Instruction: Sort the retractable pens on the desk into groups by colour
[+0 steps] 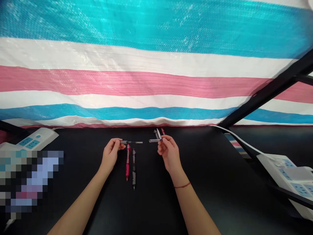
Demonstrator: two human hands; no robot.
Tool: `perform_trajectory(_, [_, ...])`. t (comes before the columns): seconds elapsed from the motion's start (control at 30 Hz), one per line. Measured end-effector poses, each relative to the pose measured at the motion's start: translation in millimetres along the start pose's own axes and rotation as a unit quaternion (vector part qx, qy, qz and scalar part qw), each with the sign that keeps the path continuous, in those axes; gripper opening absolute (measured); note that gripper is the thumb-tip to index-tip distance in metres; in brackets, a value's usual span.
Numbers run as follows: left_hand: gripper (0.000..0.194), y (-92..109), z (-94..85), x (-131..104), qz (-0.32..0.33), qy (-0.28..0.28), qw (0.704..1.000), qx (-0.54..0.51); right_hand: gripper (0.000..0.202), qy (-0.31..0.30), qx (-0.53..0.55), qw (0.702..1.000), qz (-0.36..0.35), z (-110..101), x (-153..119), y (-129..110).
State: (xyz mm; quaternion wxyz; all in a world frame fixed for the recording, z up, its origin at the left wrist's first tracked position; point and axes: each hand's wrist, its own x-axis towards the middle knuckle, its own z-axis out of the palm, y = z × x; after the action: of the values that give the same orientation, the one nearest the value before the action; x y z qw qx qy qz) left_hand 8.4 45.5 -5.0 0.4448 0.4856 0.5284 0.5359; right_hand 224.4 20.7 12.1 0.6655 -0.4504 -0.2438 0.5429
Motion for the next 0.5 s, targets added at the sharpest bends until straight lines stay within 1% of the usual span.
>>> perform_trajectory(0.13, [0.038,0.6,0.4,0.1,0.001,0.002,1.0,-0.004,0.018,-0.065,0.029,0.996,0.048,-0.9,-0.5,1.6])
perform_trajectory(0.2, [0.038,1.2,0.5,-0.3,-0.001,0.002,1.0,-0.004,0.016,-0.079,0.04,0.994,0.061,-1.1,-0.6,2.0])
perform_trajectory(0.37, [0.038,2.3,0.2,-1.1,-0.006,-0.001,1.0,-0.003,0.012,-0.059,0.08,0.99,0.097,-0.7,-0.8,1.1])
perform_trajectory(0.5, [0.039,2.6,0.4,-0.8,-0.001,0.0,1.0,-0.001,0.012,-0.066,0.073,0.991,0.089,-1.6,-0.3,1.6])
